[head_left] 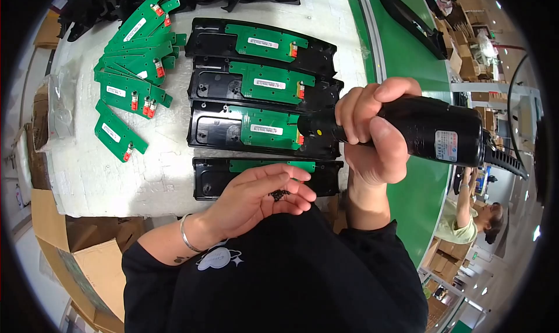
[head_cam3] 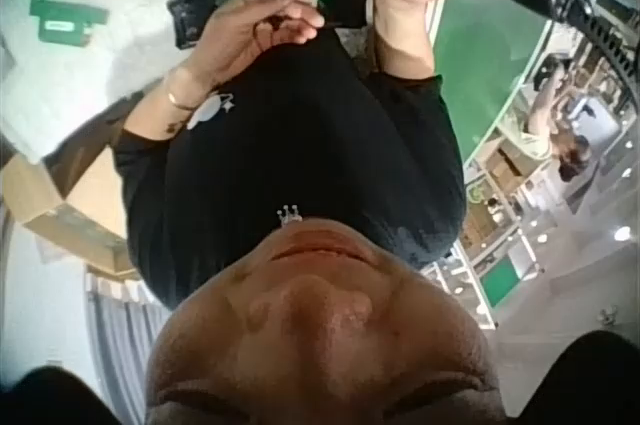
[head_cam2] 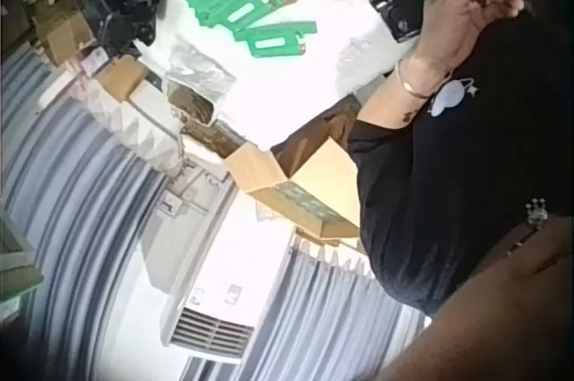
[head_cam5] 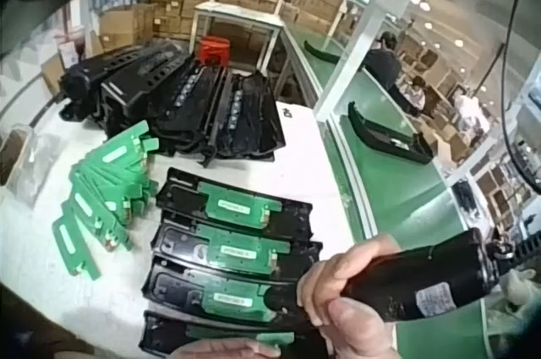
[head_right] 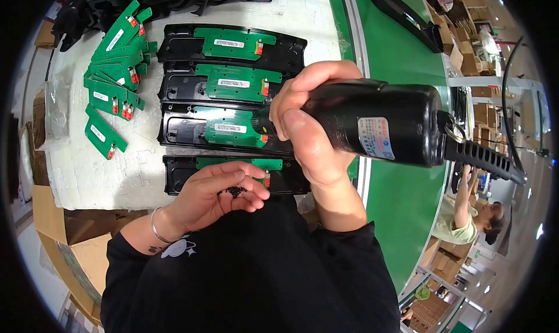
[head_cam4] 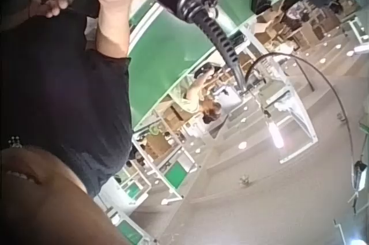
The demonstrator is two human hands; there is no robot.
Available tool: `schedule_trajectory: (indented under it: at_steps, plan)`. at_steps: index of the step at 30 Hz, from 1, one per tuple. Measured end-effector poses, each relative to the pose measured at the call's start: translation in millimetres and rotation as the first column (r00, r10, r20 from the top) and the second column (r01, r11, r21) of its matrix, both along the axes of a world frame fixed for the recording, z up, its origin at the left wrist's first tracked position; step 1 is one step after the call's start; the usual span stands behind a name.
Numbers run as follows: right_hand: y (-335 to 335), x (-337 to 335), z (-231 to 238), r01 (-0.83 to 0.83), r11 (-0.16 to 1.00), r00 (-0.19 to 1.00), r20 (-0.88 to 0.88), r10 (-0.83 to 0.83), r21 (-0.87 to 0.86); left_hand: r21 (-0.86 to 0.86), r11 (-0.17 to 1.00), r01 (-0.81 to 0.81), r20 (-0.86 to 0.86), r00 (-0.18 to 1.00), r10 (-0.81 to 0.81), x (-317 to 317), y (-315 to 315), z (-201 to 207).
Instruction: Assemble electronic battery packs on a manufacturing line using a power screwdriver.
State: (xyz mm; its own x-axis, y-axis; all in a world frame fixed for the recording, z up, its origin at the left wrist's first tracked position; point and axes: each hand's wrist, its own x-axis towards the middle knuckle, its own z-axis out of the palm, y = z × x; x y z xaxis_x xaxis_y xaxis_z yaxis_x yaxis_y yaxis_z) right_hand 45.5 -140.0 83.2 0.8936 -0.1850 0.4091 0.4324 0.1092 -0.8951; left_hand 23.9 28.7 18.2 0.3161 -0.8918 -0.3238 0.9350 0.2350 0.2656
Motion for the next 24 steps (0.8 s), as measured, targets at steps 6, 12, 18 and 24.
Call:
schedule_trajectory:
  at_steps: [6, 12, 18, 24]
  plan:
    - [1, 2, 1, -0.02, 0.999, 0.999, -0.04, 0.019, -0.028, -0.007, 1.0, 0.028, 0.094, 0.995, -0.027, 0, 3, -1]
    - [-1, 5, -11, -0.204, 0.978, 0.979, 0.01, 0.204, 0.047, 0.08, 0.995, -0.066, 0.149, 0.987, 0.053, -5, 6, -1]
    - [-3, 8, -11, -0.162, 0.987, 0.986, -0.045, 0.162, 0.004, 0.094, 0.98, -0.173, 0.061, 0.984, 0.168, -2, 5, 1]
    - [-4, 1, 20, -0.139, 0.989, 0.989, 0.044, 0.141, -0.04, 0.023, 0.969, -0.246, -0.07, 0.966, 0.247, 6, 0, -3]
